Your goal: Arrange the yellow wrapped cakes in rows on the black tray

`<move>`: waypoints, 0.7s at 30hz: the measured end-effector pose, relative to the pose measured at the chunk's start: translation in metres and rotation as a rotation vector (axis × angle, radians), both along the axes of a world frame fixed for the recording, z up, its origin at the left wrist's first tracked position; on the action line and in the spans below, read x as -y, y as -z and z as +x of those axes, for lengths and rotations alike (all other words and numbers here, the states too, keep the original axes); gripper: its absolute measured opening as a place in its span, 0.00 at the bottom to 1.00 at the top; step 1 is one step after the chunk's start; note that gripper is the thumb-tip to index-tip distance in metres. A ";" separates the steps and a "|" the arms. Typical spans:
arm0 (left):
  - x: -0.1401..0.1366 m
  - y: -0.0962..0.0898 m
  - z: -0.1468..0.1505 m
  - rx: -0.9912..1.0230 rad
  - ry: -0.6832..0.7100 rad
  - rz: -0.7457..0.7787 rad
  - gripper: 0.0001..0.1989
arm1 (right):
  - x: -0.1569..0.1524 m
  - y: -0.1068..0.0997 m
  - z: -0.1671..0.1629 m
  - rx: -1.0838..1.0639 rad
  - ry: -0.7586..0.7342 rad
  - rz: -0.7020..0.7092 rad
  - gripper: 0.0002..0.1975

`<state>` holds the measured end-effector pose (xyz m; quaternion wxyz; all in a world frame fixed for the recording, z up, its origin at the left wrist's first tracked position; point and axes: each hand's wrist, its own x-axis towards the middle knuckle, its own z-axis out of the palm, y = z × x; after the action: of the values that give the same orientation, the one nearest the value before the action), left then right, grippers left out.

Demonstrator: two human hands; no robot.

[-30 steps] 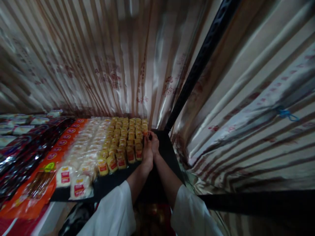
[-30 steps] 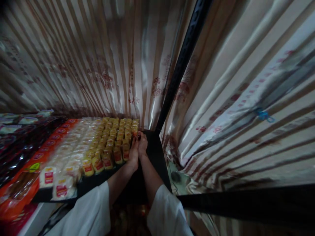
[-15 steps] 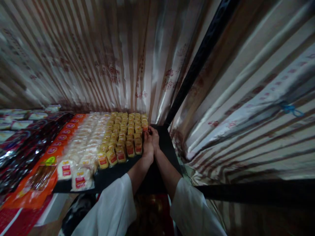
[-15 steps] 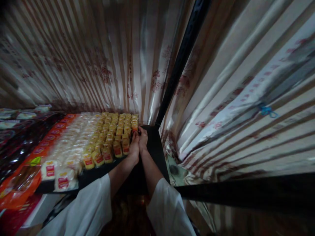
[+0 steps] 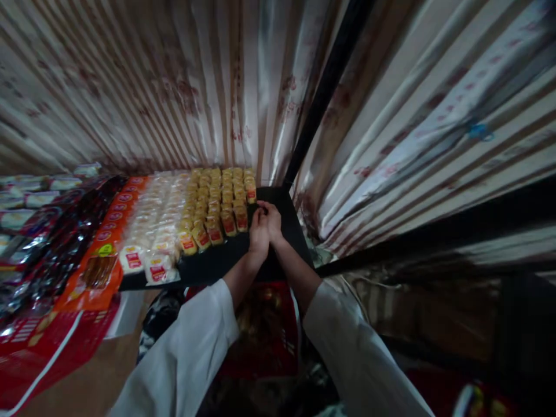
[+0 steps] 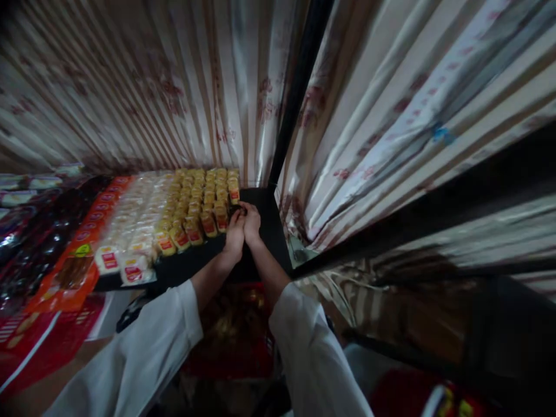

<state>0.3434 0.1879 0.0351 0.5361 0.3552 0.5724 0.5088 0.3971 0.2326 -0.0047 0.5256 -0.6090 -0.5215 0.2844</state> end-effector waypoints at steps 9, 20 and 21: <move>0.105 -0.003 -0.030 -0.252 0.118 0.064 0.16 | 0.112 -0.016 -0.012 0.047 -0.098 -0.042 0.17; 0.213 0.059 -0.068 -0.402 0.473 0.113 0.17 | 0.241 0.019 -0.003 0.454 -0.425 -0.304 0.16; 0.215 0.067 -0.069 -0.453 0.512 0.020 0.17 | 0.245 0.026 -0.003 0.527 -0.462 -0.372 0.16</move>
<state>0.2740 -0.0273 -0.0323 0.5023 0.5965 0.5641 0.2715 0.3939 -0.0128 -0.0308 0.1768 -0.6123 -0.7015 0.3190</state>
